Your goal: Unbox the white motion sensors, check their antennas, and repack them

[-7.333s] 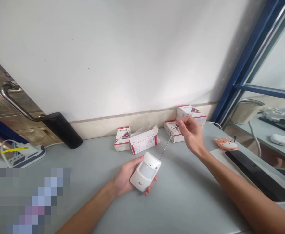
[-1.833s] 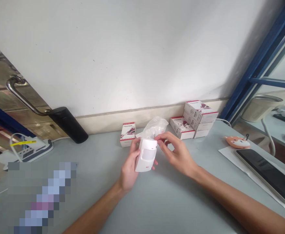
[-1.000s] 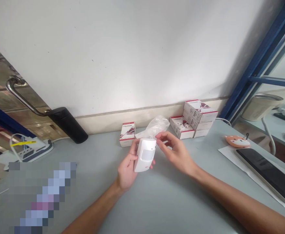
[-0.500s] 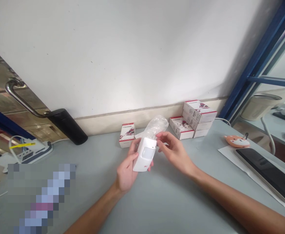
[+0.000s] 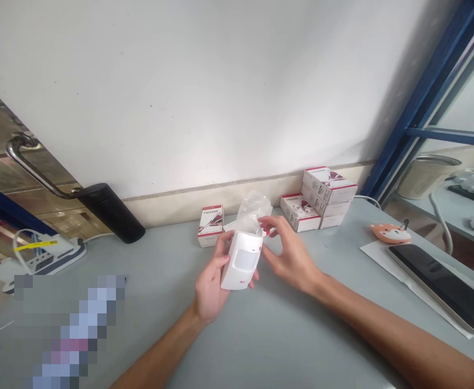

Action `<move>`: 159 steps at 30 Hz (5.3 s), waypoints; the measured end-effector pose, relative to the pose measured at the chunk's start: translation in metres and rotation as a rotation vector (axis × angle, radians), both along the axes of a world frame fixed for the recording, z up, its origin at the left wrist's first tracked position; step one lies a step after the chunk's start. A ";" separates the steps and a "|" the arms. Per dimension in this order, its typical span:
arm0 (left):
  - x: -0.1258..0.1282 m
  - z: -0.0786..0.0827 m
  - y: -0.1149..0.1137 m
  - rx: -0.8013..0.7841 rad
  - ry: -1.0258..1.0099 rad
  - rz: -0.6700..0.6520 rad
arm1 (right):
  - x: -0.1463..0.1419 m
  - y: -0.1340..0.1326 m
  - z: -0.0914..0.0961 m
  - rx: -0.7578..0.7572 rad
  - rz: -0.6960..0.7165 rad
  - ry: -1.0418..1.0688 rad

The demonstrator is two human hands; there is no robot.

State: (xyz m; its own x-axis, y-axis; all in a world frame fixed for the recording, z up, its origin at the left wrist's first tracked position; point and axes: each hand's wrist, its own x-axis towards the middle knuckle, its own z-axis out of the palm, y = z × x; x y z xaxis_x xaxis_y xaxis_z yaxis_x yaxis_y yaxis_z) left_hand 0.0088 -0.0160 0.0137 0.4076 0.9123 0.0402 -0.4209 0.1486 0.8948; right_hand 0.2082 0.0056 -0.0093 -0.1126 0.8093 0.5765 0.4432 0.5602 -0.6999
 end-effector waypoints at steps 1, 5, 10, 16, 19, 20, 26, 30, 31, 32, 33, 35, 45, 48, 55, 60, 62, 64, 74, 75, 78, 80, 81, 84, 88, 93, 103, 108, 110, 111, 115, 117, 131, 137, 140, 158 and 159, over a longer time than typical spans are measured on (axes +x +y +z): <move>0.000 0.000 0.000 -0.002 0.000 0.001 | 0.000 0.000 0.000 0.000 -0.030 -0.004; 0.000 0.000 -0.001 0.004 0.021 0.008 | 0.000 0.000 0.004 -0.022 -0.126 0.063; 0.001 -0.001 0.000 0.004 0.058 0.051 | -0.001 -0.006 0.010 0.030 -0.025 0.138; 0.001 -0.001 0.004 -0.037 0.034 0.096 | -0.006 -0.006 0.002 0.073 0.077 0.069; 0.002 -0.001 0.006 -0.035 0.055 0.125 | -0.006 -0.005 0.001 -0.005 0.112 0.081; 0.003 -0.002 0.006 -0.029 0.075 0.144 | -0.006 -0.006 0.003 -0.041 0.151 0.097; 0.004 -0.005 0.007 0.098 0.178 0.194 | -0.006 -0.007 0.014 -0.390 0.451 0.436; 0.005 -0.011 0.005 0.196 0.256 0.188 | -0.001 0.002 0.007 -0.589 0.426 0.629; 0.005 -0.013 0.004 0.212 0.279 0.196 | 0.003 0.005 0.005 -0.619 0.440 0.616; 0.006 -0.015 0.004 0.227 0.302 0.201 | 0.006 0.008 0.004 -0.638 0.467 0.583; 0.007 -0.018 0.004 0.243 0.323 0.206 | 0.010 0.011 0.004 -0.643 0.498 0.543; 0.009 -0.023 0.004 0.268 0.345 0.192 | 0.019 0.015 0.007 -0.630 0.557 0.462; 0.006 -0.027 0.014 0.272 0.373 0.095 | 0.044 0.026 0.018 -0.553 0.476 0.212; 0.002 -0.025 0.014 0.296 0.389 0.115 | 0.046 0.028 0.019 -0.495 0.432 0.111; 0.001 -0.031 0.025 0.385 0.510 0.162 | 0.045 0.027 0.013 -0.520 0.449 -0.131; -0.004 -0.038 0.032 0.415 0.632 0.064 | 0.047 0.025 0.015 -0.492 0.455 -0.177; -0.006 -0.040 0.032 0.425 0.723 0.026 | 0.046 0.024 0.016 -0.489 0.467 -0.168; -0.006 -0.041 0.030 0.454 0.785 0.030 | 0.044 0.023 0.014 -0.489 0.479 -0.172; 0.003 -0.030 0.022 0.422 0.554 0.172 | 0.023 0.021 -0.007 -0.267 0.355 -0.359; 0.003 -0.032 0.023 0.408 0.554 0.177 | 0.021 0.020 -0.009 -0.231 0.347 -0.396; 0.002 -0.038 0.026 0.368 0.560 0.146 | 0.019 0.018 -0.014 -0.201 0.361 -0.475; 0.002 -0.041 0.027 0.343 0.565 0.135 | 0.020 0.017 -0.013 -0.203 0.376 -0.495; 0.002 -0.041 0.027 0.332 0.564 0.139 | 0.021 0.017 -0.012 -0.203 0.378 -0.494; 0.004 -0.036 0.026 0.272 0.508 0.204 | 0.025 0.018 -0.003 -0.255 0.377 -0.460; 0.003 -0.021 0.025 0.150 0.328 0.357 | 0.030 0.018 0.015 -0.420 0.402 -0.213; -0.005 -0.008 0.028 0.145 0.239 0.303 | 0.028 0.019 0.023 -0.415 0.284 0.201; -0.005 -0.014 0.022 0.119 0.402 0.089 | 0.016 0.017 0.010 -0.347 0.094 0.359; -0.008 -0.014 0.024 0.109 0.334 0.092 | 0.022 0.019 0.012 -0.458 0.160 0.457; -0.009 -0.014 0.026 0.112 0.319 0.098 | 0.026 0.018 0.016 -0.556 0.289 0.511; -0.010 -0.014 0.026 0.112 0.308 0.104 | 0.028 0.018 0.017 -0.606 0.359 0.525; -0.010 -0.014 0.029 0.111 0.287 0.107 | 0.030 0.019 0.020 -0.705 0.496 0.596; -0.011 -0.015 0.029 0.147 0.343 0.123 | 0.029 0.020 0.020 -0.702 0.471 0.676; -0.012 -0.020 0.025 0.915 0.864 0.618 | 0.020 0.014 0.025 -0.724 0.532 0.988; -0.017 -0.028 0.033 1.073 0.912 0.588 | 0.024 0.019 0.023 -0.710 0.477 0.947; -0.018 -0.028 0.036 1.133 0.923 0.621 | 0.028 0.019 0.024 -0.758 0.551 0.927; -0.021 -0.022 0.034 1.016 0.951 0.446 | 0.027 0.021 0.019 -0.626 0.503 0.691; -0.020 -0.020 0.032 0.957 0.927 0.429 | 0.028 0.021 0.020 -0.603 0.499 0.686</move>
State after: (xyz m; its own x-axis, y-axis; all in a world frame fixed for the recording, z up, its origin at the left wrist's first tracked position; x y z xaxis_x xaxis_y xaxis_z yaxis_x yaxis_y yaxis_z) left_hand -0.0109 0.0165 -0.0062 0.3277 0.7431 0.5835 0.5154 -0.6582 0.5488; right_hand 0.2360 0.0268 0.0103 -0.3144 0.9360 0.1583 -0.3420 0.0439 -0.9387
